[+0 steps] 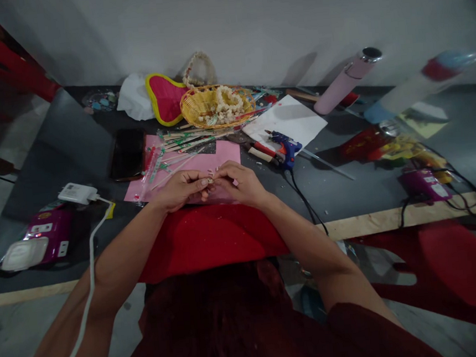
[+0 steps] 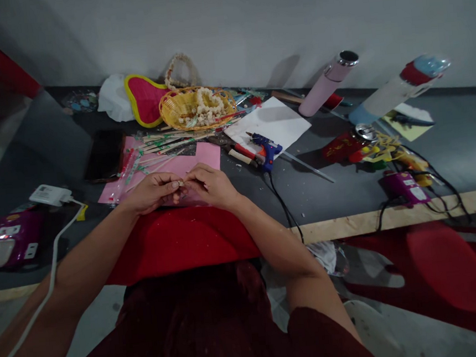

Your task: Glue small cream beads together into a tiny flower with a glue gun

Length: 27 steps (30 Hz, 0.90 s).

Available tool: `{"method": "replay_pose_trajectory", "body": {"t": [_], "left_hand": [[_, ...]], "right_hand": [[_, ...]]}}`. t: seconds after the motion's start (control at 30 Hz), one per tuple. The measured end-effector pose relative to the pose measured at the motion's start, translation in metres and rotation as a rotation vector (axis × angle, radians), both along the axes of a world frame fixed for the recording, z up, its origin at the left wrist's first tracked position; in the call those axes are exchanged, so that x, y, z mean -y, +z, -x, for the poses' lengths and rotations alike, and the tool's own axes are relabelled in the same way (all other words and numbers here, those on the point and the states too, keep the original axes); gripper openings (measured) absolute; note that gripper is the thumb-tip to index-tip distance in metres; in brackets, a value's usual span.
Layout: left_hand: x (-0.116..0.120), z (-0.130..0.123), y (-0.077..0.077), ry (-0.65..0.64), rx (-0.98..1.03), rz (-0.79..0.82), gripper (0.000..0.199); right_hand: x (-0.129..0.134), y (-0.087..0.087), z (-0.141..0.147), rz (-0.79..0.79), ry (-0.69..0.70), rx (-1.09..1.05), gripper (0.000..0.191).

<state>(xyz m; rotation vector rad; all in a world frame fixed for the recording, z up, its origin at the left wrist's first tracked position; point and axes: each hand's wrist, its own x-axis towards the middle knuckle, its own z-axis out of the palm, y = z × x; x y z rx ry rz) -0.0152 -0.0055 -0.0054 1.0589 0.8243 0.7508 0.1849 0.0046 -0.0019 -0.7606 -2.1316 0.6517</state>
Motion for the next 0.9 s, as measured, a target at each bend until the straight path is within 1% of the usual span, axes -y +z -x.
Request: {"method": "replay_pose_trajectory", "body": {"t": [0.1,0.27,0.4,0.47,0.53,0.63,0.7,0.77,0.83,0.9], "left_hand": [[0.001,-0.001,0.003,-0.007,0.001,0.017,0.031],[0.002,-0.003,0.007,-0.014,-0.010,0.023,0.032],[0.001,-0.002,0.004,-0.024,-0.013,0.014,0.031],[0.000,-0.001,0.001,-0.026,-0.018,0.004,0.029],[0.000,0.000,-0.002,-0.024,-0.029,-0.003,0.028],[0.000,0.001,-0.003,-0.023,-0.055,0.015,0.029],[0.000,0.002,-0.003,-0.029,-0.072,0.033,0.029],[0.000,0.002,-0.003,-0.030,-0.079,0.043,0.028],[0.000,0.003,-0.003,-0.022,-0.083,0.045,0.027],[0.000,0.003,-0.003,-0.016,-0.086,0.043,0.027]], "right_hand": [[0.000,-0.001,0.000,-0.027,0.008,0.010,0.011],[0.000,-0.002,0.001,-0.029,0.008,0.040,0.012],[0.000,-0.001,0.001,-0.026,0.027,0.021,0.013],[-0.001,0.000,-0.002,-0.015,0.005,-0.011,0.013],[-0.005,0.001,-0.007,0.008,-0.096,-0.051,0.015],[-0.014,0.002,-0.020,0.063,-0.307,-0.061,0.020],[-0.022,0.003,-0.033,0.083,-0.404,0.012,0.021],[-0.029,0.004,-0.051,0.068,-0.516,0.133,0.020],[-0.035,0.006,-0.074,0.047,-0.698,0.242,0.021],[-0.039,0.007,-0.098,0.074,-0.907,0.337,0.024]]}}
